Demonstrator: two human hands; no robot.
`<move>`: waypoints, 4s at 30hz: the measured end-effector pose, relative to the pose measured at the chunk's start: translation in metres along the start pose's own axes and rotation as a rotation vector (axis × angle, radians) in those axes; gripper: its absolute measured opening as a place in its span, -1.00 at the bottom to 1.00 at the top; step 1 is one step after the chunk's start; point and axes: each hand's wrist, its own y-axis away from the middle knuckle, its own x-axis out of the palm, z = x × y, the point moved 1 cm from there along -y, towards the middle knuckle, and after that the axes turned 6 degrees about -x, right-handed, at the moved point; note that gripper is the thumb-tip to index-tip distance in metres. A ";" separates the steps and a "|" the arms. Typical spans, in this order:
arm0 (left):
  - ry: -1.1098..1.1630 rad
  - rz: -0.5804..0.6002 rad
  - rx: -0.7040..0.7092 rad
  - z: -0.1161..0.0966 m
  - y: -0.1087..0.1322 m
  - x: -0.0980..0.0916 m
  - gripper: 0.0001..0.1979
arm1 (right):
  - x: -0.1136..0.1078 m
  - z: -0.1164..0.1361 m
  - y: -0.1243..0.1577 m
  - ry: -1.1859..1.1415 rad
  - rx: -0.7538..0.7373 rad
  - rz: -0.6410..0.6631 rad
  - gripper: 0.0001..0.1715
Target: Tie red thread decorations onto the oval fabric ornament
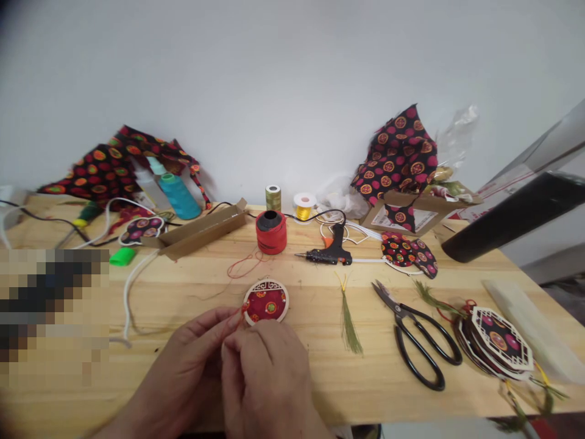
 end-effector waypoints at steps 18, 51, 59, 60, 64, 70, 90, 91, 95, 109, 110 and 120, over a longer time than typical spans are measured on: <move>0.067 0.030 -0.032 -0.002 0.003 -0.004 -0.93 | -0.014 0.005 0.000 -0.089 -0.246 -0.049 -0.77; -0.055 0.084 -0.036 -0.006 0.002 -0.004 -0.85 | -0.030 -0.022 -0.004 -0.255 0.296 0.080 -0.87; -0.024 0.083 -0.040 -0.007 0.002 -0.003 -0.86 | -0.029 -0.024 -0.001 -0.231 0.305 0.163 -0.82; -0.024 0.089 -0.042 -0.007 0.002 -0.003 -0.87 | -0.028 -0.024 -0.001 -0.225 0.313 0.169 -0.82; -0.016 0.144 -0.053 -0.006 0.002 -0.004 -0.89 | -0.026 -0.024 -0.001 -0.231 0.314 0.149 -0.83; 0.029 0.208 -0.075 -0.004 0.001 -0.006 -0.89 | -0.025 -0.024 -0.003 -0.253 0.342 0.210 -0.76; 0.271 0.122 -0.269 -0.012 -0.003 -0.004 -0.90 | -0.032 -0.035 0.001 -0.033 -0.056 -0.091 -0.68; 0.291 0.125 -0.283 -0.011 -0.003 -0.005 -0.91 | -0.030 -0.036 0.001 0.019 -0.107 -0.069 -0.66; 0.361 0.201 -0.370 -0.008 -0.004 -0.005 -0.95 | -0.025 -0.030 0.004 0.188 -0.313 -0.001 -0.62; 0.203 0.214 -0.344 -0.010 -0.001 -0.003 -0.85 | -0.019 -0.020 0.001 -0.057 -0.070 0.091 -0.78; 0.195 0.213 -0.329 -0.010 -0.001 -0.004 -0.85 | -0.018 -0.020 0.001 -0.108 0.000 0.075 -0.79; 0.056 0.153 -0.158 -0.007 -0.004 -0.008 -0.92 | -0.016 -0.016 -0.003 -0.328 0.280 0.034 -0.85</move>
